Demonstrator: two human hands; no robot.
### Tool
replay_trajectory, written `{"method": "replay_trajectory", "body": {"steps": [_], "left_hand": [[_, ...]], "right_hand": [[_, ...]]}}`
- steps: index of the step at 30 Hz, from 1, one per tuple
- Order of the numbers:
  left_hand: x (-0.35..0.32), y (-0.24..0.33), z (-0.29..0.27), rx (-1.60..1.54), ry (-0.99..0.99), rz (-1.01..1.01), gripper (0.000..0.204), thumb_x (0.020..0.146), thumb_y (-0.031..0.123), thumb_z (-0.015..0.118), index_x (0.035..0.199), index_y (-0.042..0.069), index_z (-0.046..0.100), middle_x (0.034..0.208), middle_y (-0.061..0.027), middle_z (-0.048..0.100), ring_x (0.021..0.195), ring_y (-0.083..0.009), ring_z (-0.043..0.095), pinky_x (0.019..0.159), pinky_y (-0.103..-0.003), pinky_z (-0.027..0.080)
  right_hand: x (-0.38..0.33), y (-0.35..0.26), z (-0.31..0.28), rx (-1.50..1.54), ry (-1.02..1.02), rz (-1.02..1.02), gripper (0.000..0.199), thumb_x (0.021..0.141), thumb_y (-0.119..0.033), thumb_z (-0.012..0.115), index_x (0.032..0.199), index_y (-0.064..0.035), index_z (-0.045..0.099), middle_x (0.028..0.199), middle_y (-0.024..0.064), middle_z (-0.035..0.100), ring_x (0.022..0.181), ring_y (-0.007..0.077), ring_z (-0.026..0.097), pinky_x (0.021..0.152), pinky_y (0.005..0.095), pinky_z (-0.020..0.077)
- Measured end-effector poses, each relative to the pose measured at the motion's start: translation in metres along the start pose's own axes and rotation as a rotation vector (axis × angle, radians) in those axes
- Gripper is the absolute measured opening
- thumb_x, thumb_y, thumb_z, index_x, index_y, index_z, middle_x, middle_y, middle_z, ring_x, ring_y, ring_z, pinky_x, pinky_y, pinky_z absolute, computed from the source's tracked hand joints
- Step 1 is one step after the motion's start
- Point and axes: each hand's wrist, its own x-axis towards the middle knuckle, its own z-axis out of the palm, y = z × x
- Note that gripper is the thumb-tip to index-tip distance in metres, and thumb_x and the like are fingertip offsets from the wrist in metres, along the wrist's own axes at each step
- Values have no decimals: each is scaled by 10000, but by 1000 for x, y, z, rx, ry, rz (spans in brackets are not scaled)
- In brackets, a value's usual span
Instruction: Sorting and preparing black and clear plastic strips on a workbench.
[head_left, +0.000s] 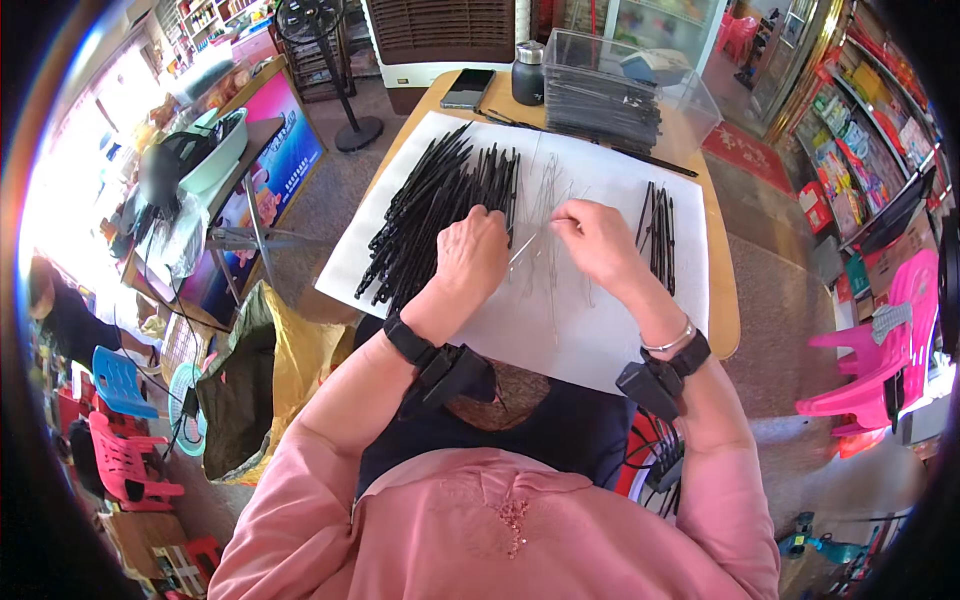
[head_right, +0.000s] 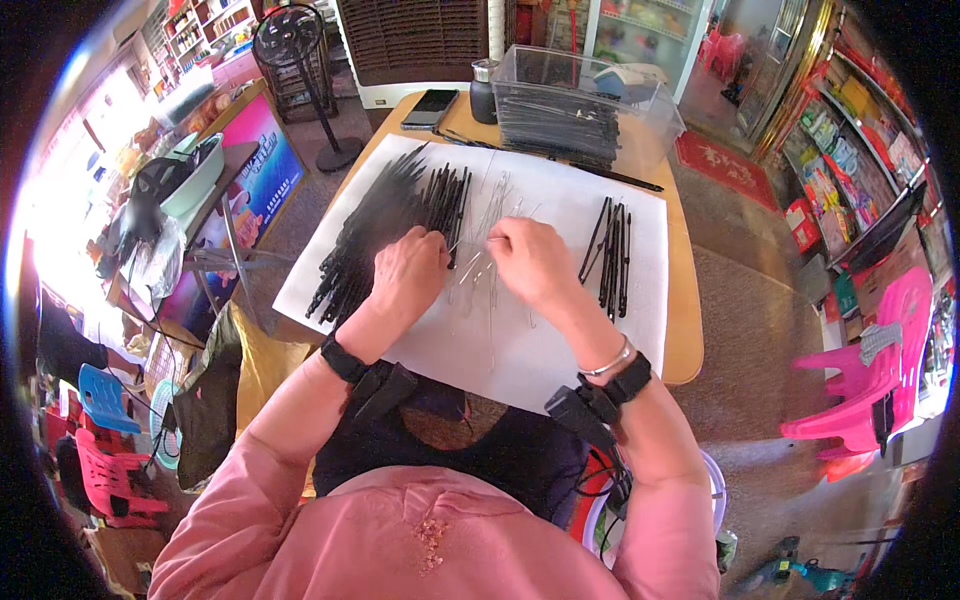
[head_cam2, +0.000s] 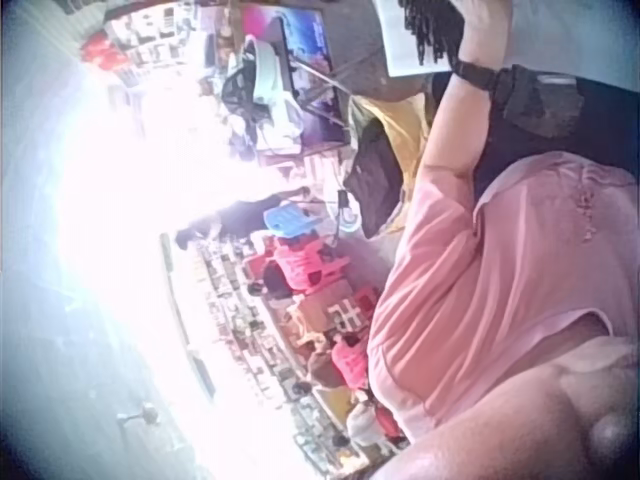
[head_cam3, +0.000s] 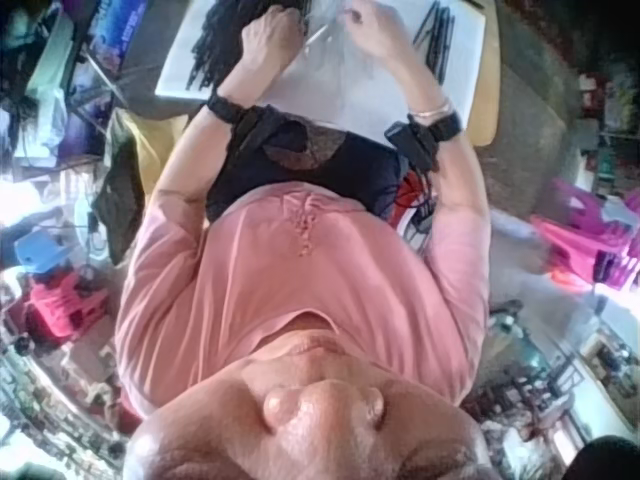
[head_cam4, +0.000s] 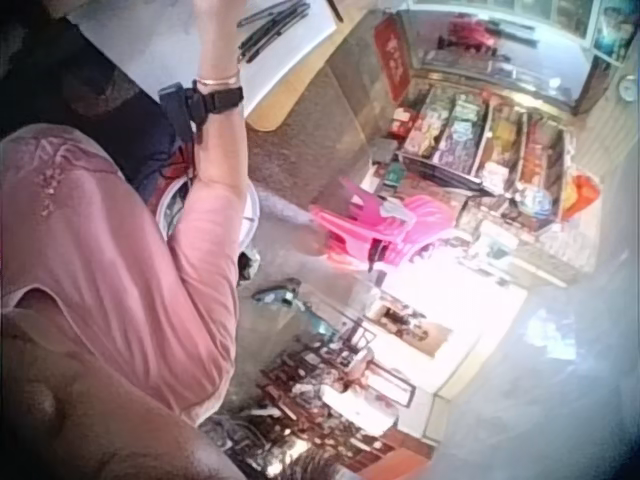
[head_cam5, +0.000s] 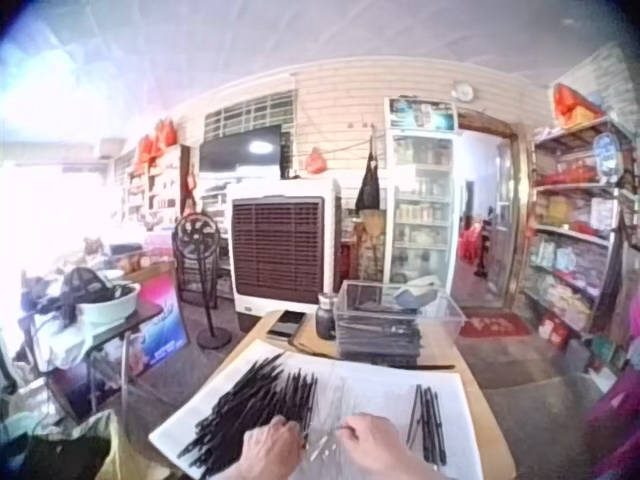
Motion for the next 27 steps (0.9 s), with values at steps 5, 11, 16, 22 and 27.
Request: {"method": "replay_trajectory", "body": {"steps": [5, 11, 16, 22, 27], "left_hand": [[-3, 9, -2, 39, -39, -7, 139, 846, 163, 563, 844, 31, 605, 863, -161, 604, 801, -372, 606, 699, -455, 481], [-15, 33, -6, -655, -150, 140, 119, 843, 91, 572, 869, -6, 636, 884, -197, 627, 833, -361, 612, 731, -403, 474], [7, 19, 2, -361, 153, 167, 94, 828, 57, 571, 849, -8, 636, 834, -187, 629, 794, -353, 616, 694, -410, 482], [34, 16, 7, 212, -116, 79, 197, 811, 208, 606, 848, 24, 664, 818, -193, 635, 807, -370, 619, 720, -443, 493], [36, 21, 0, 116, -235, 9, 216, 773, 226, 605, 818, 27, 678, 793, -205, 648, 811, -375, 631, 738, -441, 495]], "right_hand": [[14, -3, 12, 136, -258, 177, 206, 850, -181, 564, 821, 3, 652, 696, 157, 661, 624, 316, 642, 589, 388, 516], [10, 24, 20, 573, -359, 380, 254, 883, -196, 547, 774, 18, 632, 621, 67, 603, 458, 132, 561, 397, 280, 435], [12, 28, 14, 533, -289, 399, 208, 810, -144, 583, 703, 30, 627, 608, 135, 623, 525, 230, 618, 489, 356, 481], [13, 36, 18, 150, 120, 111, 167, 778, -140, 568, 799, 17, 620, 773, 225, 629, 759, 395, 614, 670, 425, 488], [14, 42, 19, 153, 87, -7, 148, 795, -158, 594, 804, -17, 636, 737, 174, 636, 695, 313, 622, 643, 385, 478]]}}
